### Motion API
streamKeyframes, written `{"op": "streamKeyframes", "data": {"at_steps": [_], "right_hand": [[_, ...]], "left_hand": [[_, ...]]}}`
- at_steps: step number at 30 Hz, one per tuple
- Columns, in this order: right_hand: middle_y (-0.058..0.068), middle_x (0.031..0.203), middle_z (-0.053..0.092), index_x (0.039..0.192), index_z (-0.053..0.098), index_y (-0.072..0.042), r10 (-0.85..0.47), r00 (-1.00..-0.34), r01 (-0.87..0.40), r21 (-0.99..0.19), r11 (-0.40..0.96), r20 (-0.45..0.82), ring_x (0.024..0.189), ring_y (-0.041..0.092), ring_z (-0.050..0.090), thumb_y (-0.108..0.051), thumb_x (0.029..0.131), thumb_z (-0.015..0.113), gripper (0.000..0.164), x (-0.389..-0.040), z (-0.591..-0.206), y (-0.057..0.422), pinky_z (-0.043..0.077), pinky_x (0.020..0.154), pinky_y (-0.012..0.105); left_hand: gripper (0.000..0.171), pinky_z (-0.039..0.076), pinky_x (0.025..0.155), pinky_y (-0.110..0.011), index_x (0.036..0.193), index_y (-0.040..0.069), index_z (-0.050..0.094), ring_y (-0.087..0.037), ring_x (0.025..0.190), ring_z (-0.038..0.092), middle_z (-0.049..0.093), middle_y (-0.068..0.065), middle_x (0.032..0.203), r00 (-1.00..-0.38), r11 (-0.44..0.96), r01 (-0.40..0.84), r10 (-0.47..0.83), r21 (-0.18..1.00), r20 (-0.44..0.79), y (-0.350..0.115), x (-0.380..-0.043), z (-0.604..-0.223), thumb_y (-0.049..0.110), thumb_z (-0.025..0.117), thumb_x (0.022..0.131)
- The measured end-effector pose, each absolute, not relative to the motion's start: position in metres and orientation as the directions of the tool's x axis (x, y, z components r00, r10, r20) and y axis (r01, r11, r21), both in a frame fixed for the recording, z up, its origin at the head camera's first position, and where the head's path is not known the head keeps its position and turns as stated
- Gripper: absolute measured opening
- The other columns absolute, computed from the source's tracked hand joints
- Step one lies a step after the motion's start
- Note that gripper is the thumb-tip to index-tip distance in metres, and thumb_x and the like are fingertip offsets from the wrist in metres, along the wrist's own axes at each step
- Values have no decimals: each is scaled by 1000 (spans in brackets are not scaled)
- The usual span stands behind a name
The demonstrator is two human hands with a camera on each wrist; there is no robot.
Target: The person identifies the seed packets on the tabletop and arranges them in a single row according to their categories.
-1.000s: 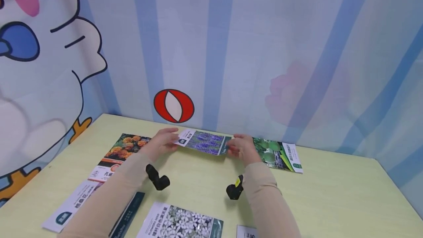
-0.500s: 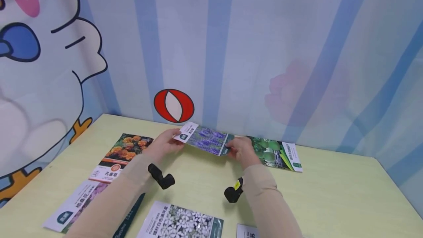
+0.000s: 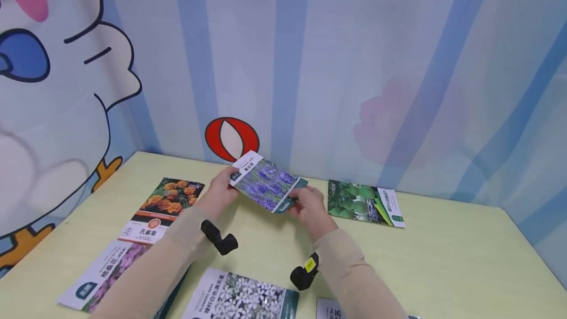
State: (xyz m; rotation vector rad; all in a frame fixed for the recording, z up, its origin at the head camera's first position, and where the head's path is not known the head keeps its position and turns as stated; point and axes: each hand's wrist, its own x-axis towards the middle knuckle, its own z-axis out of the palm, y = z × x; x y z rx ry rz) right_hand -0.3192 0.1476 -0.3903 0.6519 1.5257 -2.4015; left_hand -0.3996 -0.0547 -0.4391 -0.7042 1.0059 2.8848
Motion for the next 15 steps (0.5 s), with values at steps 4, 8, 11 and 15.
{"op": "streamKeyframes", "data": {"at_steps": [4, 8, 11, 15], "right_hand": [[15, 98, 59, 136, 35, 7, 105, -880, 386, -828, -408, -462, 80, 18, 62, 13, 84, 47, 53, -281, -351, 119, 54, 72, 26], [13, 85, 58, 139, 29, 6, 88, -893, 364, -824, -433, -441, 63, 13, 59, 12, 85, 47, 57, -271, -348, 105, 54, 59, 23], [21, 104, 57, 139, 28, 4, 72, -893, 366, -811, -456, -444, 70, 17, 61, 12, 85, 47, 58, -269, -351, 99, 55, 66, 26], [23, 115, 53, 136, 35, 5, 63, -890, 375, -802, -465, -452, 76, 19, 61, 12, 84, 48, 53, -268, -355, 97, 54, 75, 30]], "left_hand": [[46, 53, 78, -32, 118, 0, 50, -22, 91, 64, 64, -15, 104, -907, -730, -125, -191, 672, -375, -49, -431, -479, -4, 61, 74], [50, 52, 83, -34, 123, -2, 46, -27, 98, 62, 61, -19, 111, -938, -676, -183, -98, 714, -333, -38, -402, -463, -6, 58, 75], [49, 49, 88, -35, 125, -3, 45, -27, 105, 59, 59, -20, 117, -939, -635, -230, -55, 738, -339, -31, -358, -424, -6, 57, 78], [48, 42, 99, -37, 133, -9, 39, -31, 120, 49, 49, -25, 130, -934, -575, -264, -47, 774, -354, -27, -313, -376, -5, 48, 85]]}}
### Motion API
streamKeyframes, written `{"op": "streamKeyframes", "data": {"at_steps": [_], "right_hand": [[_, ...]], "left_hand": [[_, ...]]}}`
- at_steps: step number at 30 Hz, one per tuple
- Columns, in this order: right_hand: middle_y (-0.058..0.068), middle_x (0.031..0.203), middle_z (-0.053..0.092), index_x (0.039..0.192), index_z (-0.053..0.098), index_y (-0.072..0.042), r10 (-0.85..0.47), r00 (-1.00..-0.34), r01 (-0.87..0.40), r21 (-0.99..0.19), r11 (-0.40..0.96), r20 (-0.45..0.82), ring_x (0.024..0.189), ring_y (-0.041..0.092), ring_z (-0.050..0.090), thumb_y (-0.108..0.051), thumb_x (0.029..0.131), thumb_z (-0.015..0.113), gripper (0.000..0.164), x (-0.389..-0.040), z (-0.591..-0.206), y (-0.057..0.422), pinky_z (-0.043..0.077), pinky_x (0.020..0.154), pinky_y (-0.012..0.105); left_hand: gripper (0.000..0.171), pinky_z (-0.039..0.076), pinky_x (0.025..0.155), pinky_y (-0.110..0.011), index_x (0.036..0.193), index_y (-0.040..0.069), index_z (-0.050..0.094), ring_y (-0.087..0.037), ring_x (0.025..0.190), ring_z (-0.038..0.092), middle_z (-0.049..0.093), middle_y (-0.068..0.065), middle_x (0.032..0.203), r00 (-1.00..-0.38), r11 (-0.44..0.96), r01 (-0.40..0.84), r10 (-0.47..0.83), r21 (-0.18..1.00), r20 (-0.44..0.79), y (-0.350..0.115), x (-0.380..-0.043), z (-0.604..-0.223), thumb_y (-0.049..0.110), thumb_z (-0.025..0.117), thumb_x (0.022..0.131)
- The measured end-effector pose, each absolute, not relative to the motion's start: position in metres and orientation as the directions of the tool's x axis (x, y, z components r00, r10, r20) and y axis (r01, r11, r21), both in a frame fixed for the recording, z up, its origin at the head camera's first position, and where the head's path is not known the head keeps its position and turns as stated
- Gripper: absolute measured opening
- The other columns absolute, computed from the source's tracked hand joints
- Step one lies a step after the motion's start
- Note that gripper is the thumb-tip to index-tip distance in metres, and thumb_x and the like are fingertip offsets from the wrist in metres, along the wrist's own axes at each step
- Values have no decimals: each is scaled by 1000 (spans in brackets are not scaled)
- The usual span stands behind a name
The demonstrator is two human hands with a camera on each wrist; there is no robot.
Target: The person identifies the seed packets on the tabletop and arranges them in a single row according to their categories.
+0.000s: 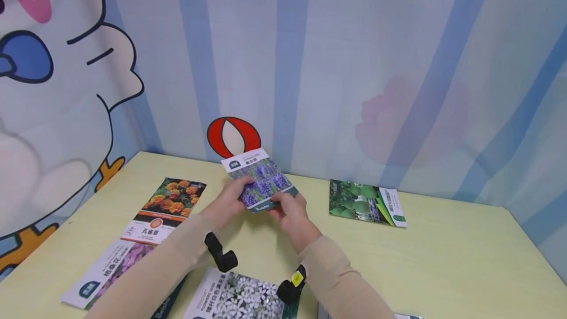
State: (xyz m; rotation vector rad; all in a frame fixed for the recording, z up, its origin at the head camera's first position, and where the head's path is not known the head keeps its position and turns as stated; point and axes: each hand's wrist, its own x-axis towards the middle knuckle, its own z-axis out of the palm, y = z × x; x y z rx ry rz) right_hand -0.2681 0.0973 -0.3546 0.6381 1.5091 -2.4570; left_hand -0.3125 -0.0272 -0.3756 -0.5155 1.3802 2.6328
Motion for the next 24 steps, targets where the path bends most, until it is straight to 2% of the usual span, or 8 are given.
{"op": "streamKeyframes", "data": {"at_steps": [3, 7, 10, 14, 18, 24], "right_hand": [[20, 106, 53, 132, 37, 6, 64, -888, 379, -806, -455, -455, 73, 17, 60, 10, 84, 49, 49, -268, -355, 100, 54, 72, 27], [15, 105, 49, 133, 41, 4, 51, -895, 386, -826, -411, -443, 75, 14, 55, 9, 84, 49, 50, -269, -354, 106, 52, 64, 20], [12, 104, 51, 134, 44, 4, 15, -905, 393, -848, -356, -426, 76, 13, 55, 7, 85, 50, 49, -269, -356, 111, 50, 62, 20], [7, 90, 58, 131, 46, 6, -37, -909, 406, -862, -304, -415, 71, 11, 59, 6, 86, 52, 45, -270, -359, 113, 51, 62, 21], [6, 80, 59, 128, 47, 7, -61, -907, 416, -862, -290, -417, 70, 12, 59, 9, 84, 52, 44, -270, -361, 111, 51, 64, 19], [5, 75, 61, 126, 48, 6, -51, -907, 418, -884, -210, -417, 65, 12, 60, 9, 84, 55, 43, -267, -365, 101, 51, 59, 19]], "left_hand": [[50, 37, 103, -39, 139, -8, 31, -34, 126, 42, 41, -27, 137, -952, -539, -274, 33, 796, -305, -34, -301, -366, -5, 43, 90], [54, 34, 105, -42, 143, -2, 26, -35, 129, 38, 37, -25, 141, -952, -457, -304, 166, 836, -255, -48, -295, -362, -5, 42, 93], [53, 35, 103, -43, 143, 1, 28, -34, 127, 41, 40, -23, 140, -933, -356, -341, 240, 870, -267, -60, -294, -358, -4, 43, 93], [50, 40, 100, -43, 142, 0, 32, -33, 121, 48, 44, -25, 135, -901, -186, -356, 327, 916, -284, -74, -294, -357, -1, 45, 93], [50, 45, 94, -40, 141, 0, 32, -29, 109, 57, 49, -24, 130, -848, -37, -348, 439, 937, -298, -86, -293, -360, 1, 47, 93], [52, 46, 94, -40, 142, 0, 29, -29, 109, 58, 49, -24, 129, -788, 34, -345, 533, 938, -309, -102, -290, -364, 3, 49, 94]]}}
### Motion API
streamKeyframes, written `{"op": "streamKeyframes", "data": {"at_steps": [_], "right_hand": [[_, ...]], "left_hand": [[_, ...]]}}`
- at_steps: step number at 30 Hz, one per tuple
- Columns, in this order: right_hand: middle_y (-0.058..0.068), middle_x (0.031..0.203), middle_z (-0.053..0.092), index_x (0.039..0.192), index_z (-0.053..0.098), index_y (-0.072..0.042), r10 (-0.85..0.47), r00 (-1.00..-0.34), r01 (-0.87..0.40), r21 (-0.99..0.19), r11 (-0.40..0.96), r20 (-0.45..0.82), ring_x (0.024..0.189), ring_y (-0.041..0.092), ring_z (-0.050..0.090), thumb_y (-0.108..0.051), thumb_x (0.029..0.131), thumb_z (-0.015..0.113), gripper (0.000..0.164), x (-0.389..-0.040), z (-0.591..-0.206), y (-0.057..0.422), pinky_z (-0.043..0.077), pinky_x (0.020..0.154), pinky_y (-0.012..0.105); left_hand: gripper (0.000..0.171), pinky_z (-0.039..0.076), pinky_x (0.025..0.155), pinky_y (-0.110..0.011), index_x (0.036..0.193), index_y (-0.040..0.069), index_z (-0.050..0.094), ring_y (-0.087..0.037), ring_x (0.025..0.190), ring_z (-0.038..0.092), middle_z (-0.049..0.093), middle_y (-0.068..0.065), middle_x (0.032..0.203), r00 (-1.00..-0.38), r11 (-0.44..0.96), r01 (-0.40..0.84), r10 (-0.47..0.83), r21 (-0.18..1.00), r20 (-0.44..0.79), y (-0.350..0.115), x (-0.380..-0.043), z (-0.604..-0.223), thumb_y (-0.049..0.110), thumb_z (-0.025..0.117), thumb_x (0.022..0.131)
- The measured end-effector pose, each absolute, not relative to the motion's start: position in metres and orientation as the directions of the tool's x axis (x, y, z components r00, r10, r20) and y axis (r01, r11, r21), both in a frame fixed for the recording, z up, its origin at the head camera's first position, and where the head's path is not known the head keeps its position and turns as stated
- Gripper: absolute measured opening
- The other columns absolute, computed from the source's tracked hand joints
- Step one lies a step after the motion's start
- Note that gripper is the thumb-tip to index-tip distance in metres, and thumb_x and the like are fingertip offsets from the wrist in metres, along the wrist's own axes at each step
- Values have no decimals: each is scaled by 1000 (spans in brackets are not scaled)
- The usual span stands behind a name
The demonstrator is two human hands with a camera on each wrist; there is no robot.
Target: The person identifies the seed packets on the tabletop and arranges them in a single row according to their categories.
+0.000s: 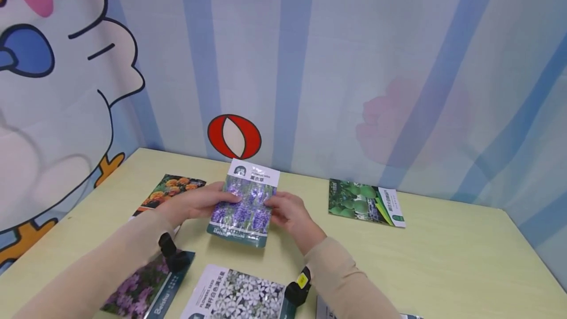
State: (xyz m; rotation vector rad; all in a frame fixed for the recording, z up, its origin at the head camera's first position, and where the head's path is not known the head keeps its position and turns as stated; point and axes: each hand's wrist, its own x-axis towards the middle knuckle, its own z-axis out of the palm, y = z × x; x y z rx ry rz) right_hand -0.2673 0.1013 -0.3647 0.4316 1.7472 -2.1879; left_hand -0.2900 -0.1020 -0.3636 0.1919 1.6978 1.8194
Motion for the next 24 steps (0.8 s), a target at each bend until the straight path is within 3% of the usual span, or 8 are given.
{"op": "streamKeyframes", "data": {"at_steps": [6, 12, 17, 24], "right_hand": [[4, 71, 61, 119, 53, 4, -54, -906, 422, -894, -149, -419, 59, 11, 58, 6, 83, 58, 36, -264, -371, 95, 46, 49, 16], [7, 74, 63, 113, 55, 3, -60, -905, 426, -897, -115, -422, 61, 14, 60, 5, 83, 60, 31, -261, -375, 86, 51, 51, 20], [6, 70, 58, 114, 55, 4, -64, -913, 406, -913, -45, -403, 57, 12, 55, 7, 82, 60, 32, -260, -379, 76, 50, 49, 20], [5, 61, 56, 114, 55, 7, -70, -930, 364, -931, -14, -362, 50, 10, 52, 12, 81, 59, 35, -263, -385, 64, 48, 45, 20]], "left_hand": [[59, 49, 87, -41, 141, 3, 24, -28, 102, 60, 51, -23, 124, -840, 167, -313, 410, 935, -355, -116, -285, -365, 2, 56, 91], [56, 50, 84, -37, 139, -4, 25, -26, 102, 57, 51, -21, 116, -887, 330, -260, 291, 908, -359, -131, -282, -364, 9, 55, 93], [51, 50, 82, -37, 136, -8, 27, -21, 95, 57, 54, -21, 114, -895, 420, -204, 286, 884, -342, -143, -279, -363, 8, 52, 94], [45, 48, 86, -45, 130, -10, 28, -28, 99, 54, 44, -25, 115, -917, 443, -141, 279, 885, -286, -154, -274, -365, 6, 51, 94]]}}
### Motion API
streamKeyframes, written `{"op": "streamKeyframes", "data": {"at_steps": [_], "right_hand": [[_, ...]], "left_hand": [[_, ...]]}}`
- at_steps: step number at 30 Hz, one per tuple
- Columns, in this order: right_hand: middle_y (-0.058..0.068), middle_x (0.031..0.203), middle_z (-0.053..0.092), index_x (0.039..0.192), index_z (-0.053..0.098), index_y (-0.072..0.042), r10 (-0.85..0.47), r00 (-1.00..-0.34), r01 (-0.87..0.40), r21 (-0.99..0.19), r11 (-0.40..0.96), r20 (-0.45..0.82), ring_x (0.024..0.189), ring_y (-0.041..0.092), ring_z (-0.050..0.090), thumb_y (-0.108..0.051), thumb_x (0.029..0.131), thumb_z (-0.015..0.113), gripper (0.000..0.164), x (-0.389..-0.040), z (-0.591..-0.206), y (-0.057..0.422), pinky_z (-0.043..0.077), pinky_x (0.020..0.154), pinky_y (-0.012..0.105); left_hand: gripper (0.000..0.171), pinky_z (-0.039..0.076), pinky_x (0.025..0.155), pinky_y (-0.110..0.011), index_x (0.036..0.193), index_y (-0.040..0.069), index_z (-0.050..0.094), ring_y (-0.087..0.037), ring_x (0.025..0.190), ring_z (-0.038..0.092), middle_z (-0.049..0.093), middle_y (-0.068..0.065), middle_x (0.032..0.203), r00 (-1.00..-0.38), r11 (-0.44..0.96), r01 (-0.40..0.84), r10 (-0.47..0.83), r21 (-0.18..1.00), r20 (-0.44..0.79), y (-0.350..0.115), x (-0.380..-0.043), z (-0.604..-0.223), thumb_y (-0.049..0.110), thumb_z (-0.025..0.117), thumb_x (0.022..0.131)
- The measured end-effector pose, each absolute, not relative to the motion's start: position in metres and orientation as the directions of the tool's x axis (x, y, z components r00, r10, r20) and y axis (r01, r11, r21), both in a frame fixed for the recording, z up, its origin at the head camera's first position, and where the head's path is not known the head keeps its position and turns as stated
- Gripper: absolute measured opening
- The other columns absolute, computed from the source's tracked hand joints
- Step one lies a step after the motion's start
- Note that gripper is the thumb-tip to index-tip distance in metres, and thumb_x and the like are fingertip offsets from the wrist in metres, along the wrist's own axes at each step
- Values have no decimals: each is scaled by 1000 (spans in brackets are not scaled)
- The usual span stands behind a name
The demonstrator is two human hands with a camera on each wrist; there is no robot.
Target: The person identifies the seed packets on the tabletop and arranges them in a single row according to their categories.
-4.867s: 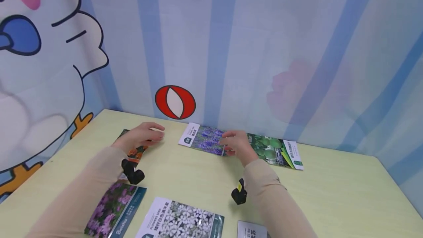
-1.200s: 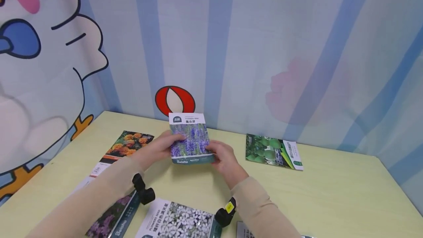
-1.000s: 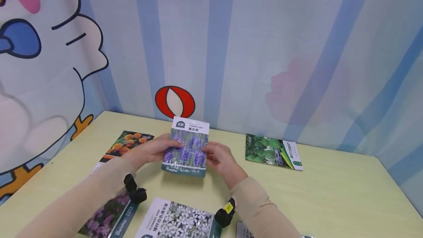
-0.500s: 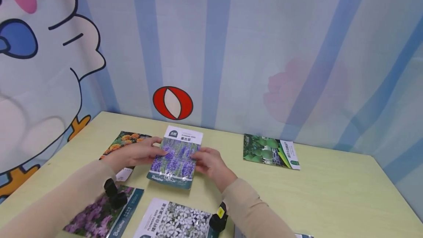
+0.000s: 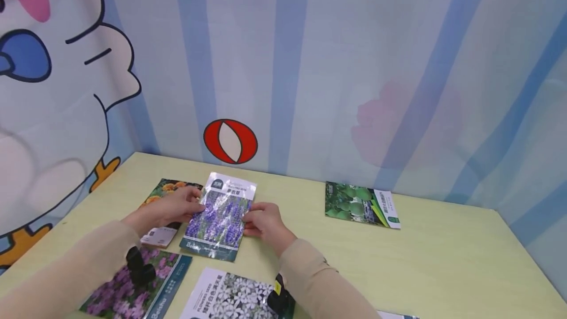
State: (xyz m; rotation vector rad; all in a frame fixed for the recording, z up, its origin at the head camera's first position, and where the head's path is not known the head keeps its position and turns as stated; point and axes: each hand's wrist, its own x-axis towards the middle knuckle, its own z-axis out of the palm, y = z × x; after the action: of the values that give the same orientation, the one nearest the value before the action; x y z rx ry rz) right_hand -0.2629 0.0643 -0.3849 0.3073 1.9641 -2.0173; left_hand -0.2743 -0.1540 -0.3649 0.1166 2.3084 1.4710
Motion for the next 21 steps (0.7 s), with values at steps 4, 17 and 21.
{"op": "streamKeyframes", "data": {"at_steps": [4, 17, 21], "right_hand": [[6, 60, 56, 114, 53, 5, -40, -940, 337, -941, 21, -338, 47, 10, 52, 13, 79, 60, 36, -264, -386, 57, 47, 43, 19], [9, 62, 61, 105, 57, 6, 50, -958, 285, -947, 147, -281, 46, 10, 55, 14, 72, 66, 35, -266, -391, 39, 47, 42, 21], [14, 68, 64, 106, 58, 6, 62, -954, 299, -940, 163, -293, 47, 11, 56, 14, 72, 66, 35, -267, -390, 36, 48, 42, 21]], "left_hand": [[40, 51, 74, -39, 124, -10, 34, -24, 88, 55, 45, -21, 106, -936, 477, -106, 247, 872, -249, -156, -274, -366, 6, 53, 93], [13, 46, 54, -29, 96, -3, 62, -15, 61, 56, 60, -10, 80, -986, 667, -32, 99, 744, -132, -168, -281, -373, 6, 62, 86], [9, 45, 53, -28, 90, 0, 64, -15, 60, 56, 60, -7, 75, -991, 718, -16, 82, 696, -107, -166, -280, -371, 7, 63, 86]]}}
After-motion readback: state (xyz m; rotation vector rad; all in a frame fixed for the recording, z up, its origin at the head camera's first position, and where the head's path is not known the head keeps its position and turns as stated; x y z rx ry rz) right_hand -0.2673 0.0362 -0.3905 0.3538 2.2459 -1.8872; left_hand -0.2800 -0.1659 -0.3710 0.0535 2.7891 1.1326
